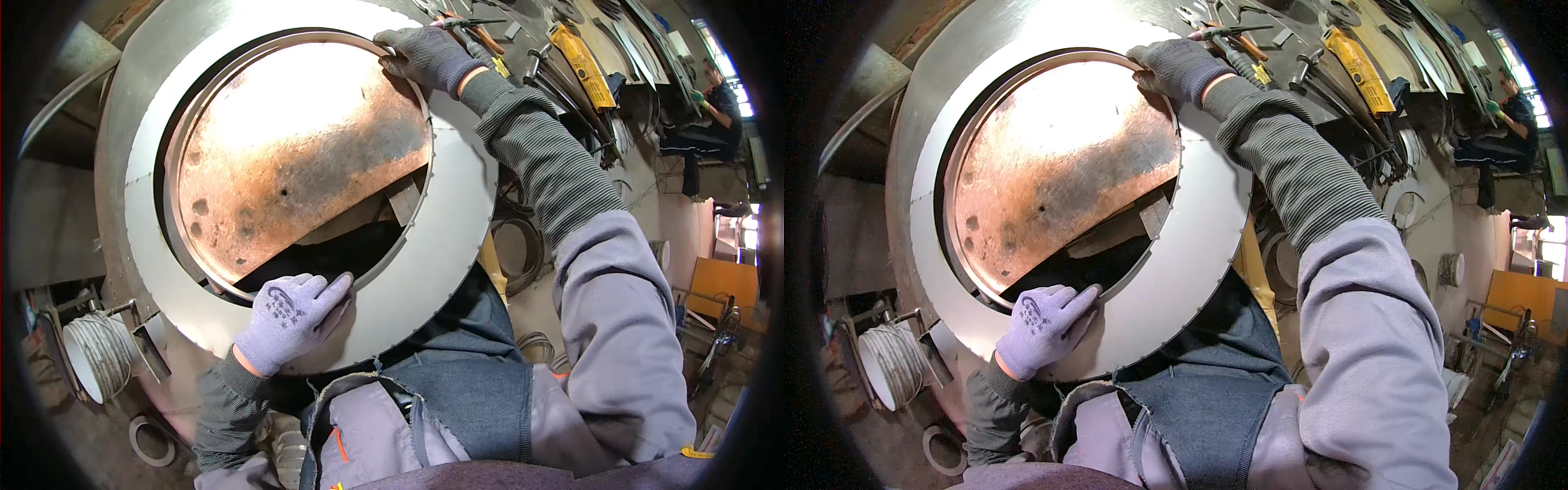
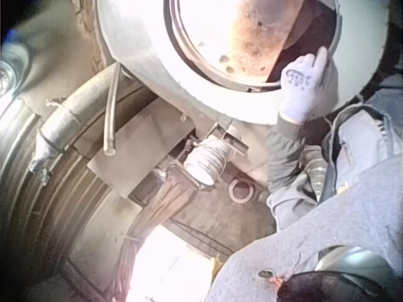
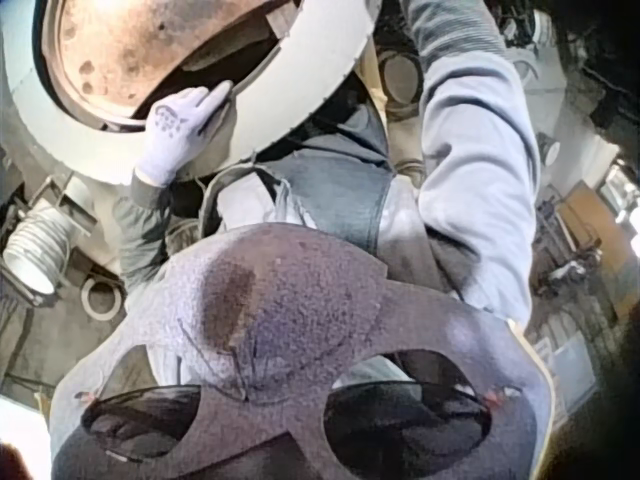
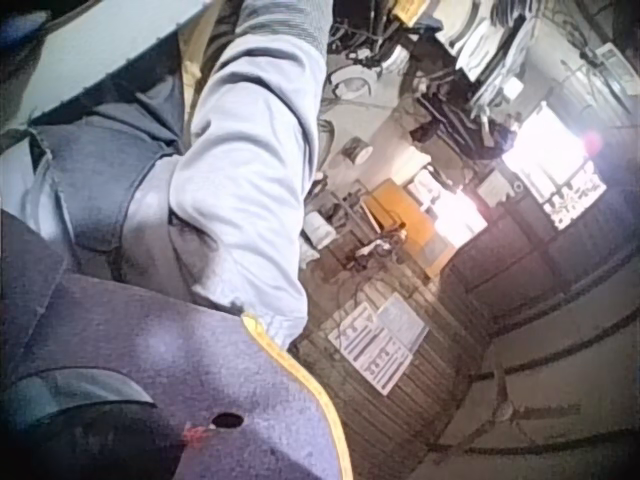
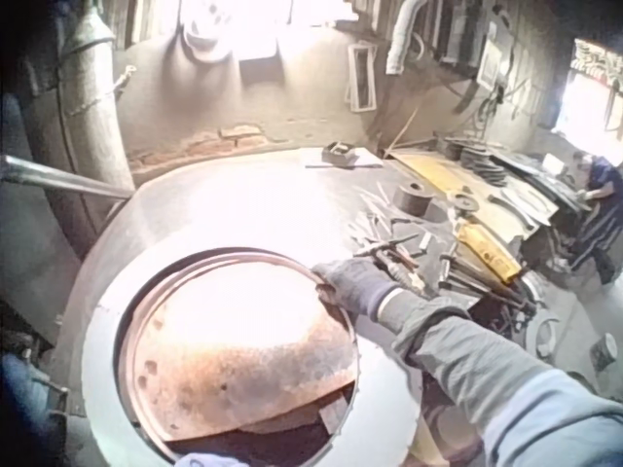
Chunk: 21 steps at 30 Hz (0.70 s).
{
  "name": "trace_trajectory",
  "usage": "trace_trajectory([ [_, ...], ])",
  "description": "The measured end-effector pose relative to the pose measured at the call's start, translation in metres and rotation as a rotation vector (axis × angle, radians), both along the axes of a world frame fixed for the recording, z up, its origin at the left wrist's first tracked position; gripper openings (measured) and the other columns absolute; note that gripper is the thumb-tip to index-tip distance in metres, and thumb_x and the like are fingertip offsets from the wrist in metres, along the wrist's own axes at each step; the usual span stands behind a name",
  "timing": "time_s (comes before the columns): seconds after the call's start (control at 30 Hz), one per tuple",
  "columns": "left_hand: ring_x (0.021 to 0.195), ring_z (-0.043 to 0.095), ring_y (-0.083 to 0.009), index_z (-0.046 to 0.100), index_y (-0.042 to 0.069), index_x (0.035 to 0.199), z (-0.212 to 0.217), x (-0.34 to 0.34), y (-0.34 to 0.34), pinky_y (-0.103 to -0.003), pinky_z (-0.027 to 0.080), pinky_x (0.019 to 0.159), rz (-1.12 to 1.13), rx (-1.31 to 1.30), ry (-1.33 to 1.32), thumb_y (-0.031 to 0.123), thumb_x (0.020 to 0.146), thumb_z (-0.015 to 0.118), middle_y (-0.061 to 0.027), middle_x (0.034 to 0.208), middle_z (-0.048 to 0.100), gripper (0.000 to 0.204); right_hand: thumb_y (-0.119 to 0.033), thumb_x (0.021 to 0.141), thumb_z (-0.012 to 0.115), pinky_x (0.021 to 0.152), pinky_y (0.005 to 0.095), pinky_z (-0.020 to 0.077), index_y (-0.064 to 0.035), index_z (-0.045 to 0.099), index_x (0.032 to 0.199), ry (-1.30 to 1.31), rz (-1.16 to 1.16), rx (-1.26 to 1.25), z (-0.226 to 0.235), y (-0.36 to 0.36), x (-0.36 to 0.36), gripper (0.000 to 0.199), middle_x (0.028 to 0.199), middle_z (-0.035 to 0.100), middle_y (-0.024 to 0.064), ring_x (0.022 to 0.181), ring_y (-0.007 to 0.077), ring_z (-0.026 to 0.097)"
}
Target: The person puts on protective glasses, positions metal pieces onto a round metal structure, and welds them along the seam using a TIG welding torch and an adjustable wrench.
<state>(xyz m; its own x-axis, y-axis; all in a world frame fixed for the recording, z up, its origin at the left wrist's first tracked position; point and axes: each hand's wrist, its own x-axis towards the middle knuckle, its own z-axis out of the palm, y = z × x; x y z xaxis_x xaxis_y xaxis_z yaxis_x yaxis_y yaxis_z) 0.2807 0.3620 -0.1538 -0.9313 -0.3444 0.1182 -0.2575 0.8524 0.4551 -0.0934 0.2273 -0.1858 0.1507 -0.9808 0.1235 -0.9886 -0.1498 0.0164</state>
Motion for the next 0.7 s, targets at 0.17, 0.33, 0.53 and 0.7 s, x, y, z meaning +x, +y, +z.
trace_trajectory([
  [0.17, 0.068, 0.060, -0.0235, 0.066, 0.010, 0.114, -0.001, 0.000, -0.002, -0.038, 0.047, 0.057, -0.008, -0.041, -0.085, 0.024, 0.086, 0.068, -0.0053, 0.074, 0.054, 0.032, -0.034, 0.099, 0.060, 0.076, 0.0399, 0.0564, -0.0160, 0.059, 0.119, -0.010, -0.051, 0.044, -0.012, -0.017, -0.002, 0.027, 0.089, 0.071, 0.0097, 0.081, 0.0249, 0.071],
  [0.33, 0.061, 0.057, -0.0282, 0.064, 0.004, 0.117, 0.000, -0.021, -0.008, -0.041, 0.043, 0.053, -0.077, 0.005, 0.062, 0.011, 0.083, 0.071, -0.0091, 0.072, 0.053, 0.035, -0.037, 0.092, 0.059, 0.068, 0.0503, 0.0529, -0.0145, 0.062, 0.102, -0.252, 0.285, -0.341, -0.065, -0.063, -0.088, 0.025, 0.078, 0.068, 0.0181, 0.074, 0.0404, 0.068],
  [0.53, 0.061, 0.056, -0.0275, 0.064, 0.005, 0.116, -0.001, -0.003, -0.005, -0.040, 0.043, 0.053, -0.040, -0.023, 0.012, 0.012, 0.083, 0.071, -0.0081, 0.071, 0.051, 0.035, -0.038, 0.092, 0.060, 0.069, 0.0507, 0.0529, -0.0139, 0.063, 0.099, 0.074, 0.076, -0.010, 0.008, -0.036, -0.017, 0.025, 0.080, 0.068, 0.0194, 0.075, 0.0414, 0.068],
  [0.7, 0.062, 0.057, -0.0263, 0.066, 0.007, 0.116, -0.002, 0.001, 0.004, -0.040, 0.044, 0.054, 0.004, -0.032, -0.059, 0.017, 0.084, 0.072, -0.0067, 0.072, 0.050, 0.034, -0.035, 0.101, 0.055, 0.074, 0.0416, 0.0554, -0.0150, 0.058, 0.111, 0.074, 0.179, -0.045, -0.007, -0.033, -0.014, 0.022, 0.085, 0.069, 0.0097, 0.079, 0.0277, 0.071],
])
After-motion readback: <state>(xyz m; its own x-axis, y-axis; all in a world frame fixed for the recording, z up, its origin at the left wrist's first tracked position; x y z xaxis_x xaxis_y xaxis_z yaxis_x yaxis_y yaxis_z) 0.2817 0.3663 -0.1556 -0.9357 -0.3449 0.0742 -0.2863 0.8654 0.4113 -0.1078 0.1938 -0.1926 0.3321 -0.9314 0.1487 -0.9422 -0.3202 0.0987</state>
